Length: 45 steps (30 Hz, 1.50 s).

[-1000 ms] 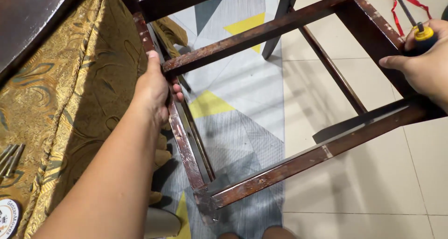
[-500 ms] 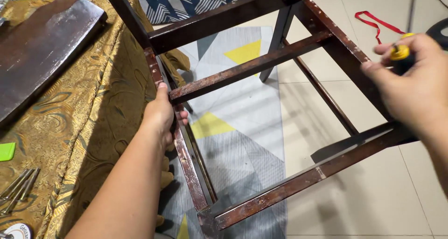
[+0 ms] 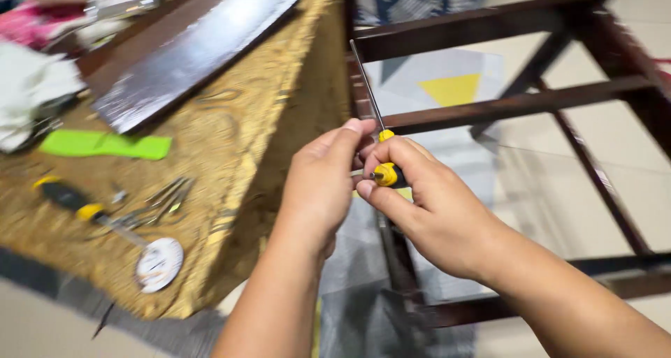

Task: The person assembles a wooden chair by inserting dowels and attaching crossbars and the backrest to the frame. They use a screwdriver to tighten screws at each joint, aligning parts and securing them in place.

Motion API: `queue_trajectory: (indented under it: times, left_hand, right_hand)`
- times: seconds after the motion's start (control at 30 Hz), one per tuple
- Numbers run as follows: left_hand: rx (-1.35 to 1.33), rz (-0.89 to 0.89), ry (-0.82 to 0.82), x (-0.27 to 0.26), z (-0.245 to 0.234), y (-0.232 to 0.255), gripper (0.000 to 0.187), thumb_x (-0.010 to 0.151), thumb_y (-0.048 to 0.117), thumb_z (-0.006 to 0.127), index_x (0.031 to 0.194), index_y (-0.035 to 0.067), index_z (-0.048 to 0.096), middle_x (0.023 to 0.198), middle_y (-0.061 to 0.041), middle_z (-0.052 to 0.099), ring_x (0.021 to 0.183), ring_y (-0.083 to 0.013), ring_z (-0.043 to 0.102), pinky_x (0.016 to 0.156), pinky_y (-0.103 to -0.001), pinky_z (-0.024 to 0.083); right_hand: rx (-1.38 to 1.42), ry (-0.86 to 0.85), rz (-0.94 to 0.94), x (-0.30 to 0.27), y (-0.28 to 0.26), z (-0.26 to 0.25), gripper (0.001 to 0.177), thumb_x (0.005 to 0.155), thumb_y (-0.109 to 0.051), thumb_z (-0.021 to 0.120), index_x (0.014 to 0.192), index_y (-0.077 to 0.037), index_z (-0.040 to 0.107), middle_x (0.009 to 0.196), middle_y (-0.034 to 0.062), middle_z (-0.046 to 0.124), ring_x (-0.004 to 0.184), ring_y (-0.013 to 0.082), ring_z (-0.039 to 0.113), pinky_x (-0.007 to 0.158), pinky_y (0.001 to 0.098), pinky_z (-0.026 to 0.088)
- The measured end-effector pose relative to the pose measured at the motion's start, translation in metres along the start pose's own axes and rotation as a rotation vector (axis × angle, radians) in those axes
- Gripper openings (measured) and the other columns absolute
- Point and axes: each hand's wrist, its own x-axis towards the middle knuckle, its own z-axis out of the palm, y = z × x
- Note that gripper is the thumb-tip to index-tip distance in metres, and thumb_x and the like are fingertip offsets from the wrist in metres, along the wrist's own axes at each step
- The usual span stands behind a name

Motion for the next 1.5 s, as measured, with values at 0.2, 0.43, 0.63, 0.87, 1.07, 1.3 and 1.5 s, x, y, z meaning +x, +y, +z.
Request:
queue_trajectory:
  times: [0.2,0.43,0.63,0.87,1.07,1.3,1.5]
  left_hand:
    - [0.38,0.28,0.338,0.012,-0.129,0.029,0.036,0.095,0.027,0.063,0.121,0.005,0.073,0.115,-0.007,0.079,0.109,-0.0145,0.072,0.096,-0.028,0.051]
    - [1.048,0.028,0.507,0.005,-0.2,0.054,0.052,0.092,0.028,0.066,0.139,0.008,0.056,0.145,-0.021,0.05,0.133,-0.0353,0.049,0.109,-0.042,0.039]
    - [1.381,-0.112,0.311,-0.001,-0.2,0.041,0.073,0.087,0.029,0.07,0.149,0.005,0.04,0.162,-0.019,0.025,0.15,-0.0332,0.025,0.119,-0.044,0.023]
    - [1.462,-0.367,0.194,0.007,-0.182,0.082,0.07,0.092,0.025,0.067,0.15,-0.003,0.04,0.163,-0.025,0.022,0.15,-0.0403,0.023,0.121,-0.06,0.013]
    - [1.359,-0.467,0.23,0.026,-0.177,0.087,0.059,0.087,0.019,0.071,0.144,0.009,0.055,0.162,-0.018,0.032,0.151,-0.0364,0.029,0.122,-0.06,0.02]
    - [-0.193,-0.017,0.729,0.131,-0.209,0.064,0.04,0.094,0.02,0.058,0.129,0.0,0.061,0.129,-0.022,0.062,0.117,-0.0348,0.064,0.097,-0.045,0.057]
    - [-0.916,-0.069,0.845,0.163,-0.227,0.065,0.048,0.093,0.02,0.064,0.137,0.006,0.052,0.131,-0.016,0.055,0.122,-0.0347,0.055,0.106,-0.05,0.047]
  right_hand:
    - [-0.048,-0.109,-0.098,0.048,-0.033,0.08,0.02,0.084,-0.018,0.073,0.101,-0.009,0.066,0.106,0.0045,0.068,0.1,0.019,0.067,0.089,0.0315,0.051]
    - [-0.286,-0.196,0.024,0.101,-0.063,0.15,0.032,0.083,-0.019,0.074,0.114,-0.011,0.068,0.108,0.0126,0.066,0.103,0.0297,0.064,0.091,0.0377,0.05]
    - [-0.363,-0.147,-0.054,0.122,-0.051,0.174,0.045,0.083,-0.018,0.074,0.125,-0.008,0.062,0.116,0.0179,0.065,0.109,0.0366,0.062,0.095,0.0423,0.049]
    - [-0.448,-0.156,-0.109,0.146,-0.052,0.167,0.043,0.084,-0.018,0.072,0.125,-0.008,0.062,0.115,0.0186,0.067,0.11,0.0369,0.063,0.095,0.0438,0.049]
    - [-0.639,-0.117,-0.249,0.17,-0.045,0.151,0.039,0.086,-0.018,0.071,0.122,-0.008,0.063,0.116,0.0189,0.067,0.11,0.0417,0.059,0.094,0.0503,0.047]
    - [-0.577,-0.228,-0.278,0.166,-0.024,0.124,0.04,0.084,-0.023,0.073,0.121,-0.011,0.065,0.107,0.017,0.071,0.106,0.0402,0.061,0.093,0.0487,0.049]
    - [-0.473,-0.301,-0.146,0.173,-0.014,0.11,0.043,0.086,-0.029,0.074,0.126,-0.014,0.064,0.104,0.0196,0.07,0.104,0.0391,0.064,0.091,0.0476,0.051]
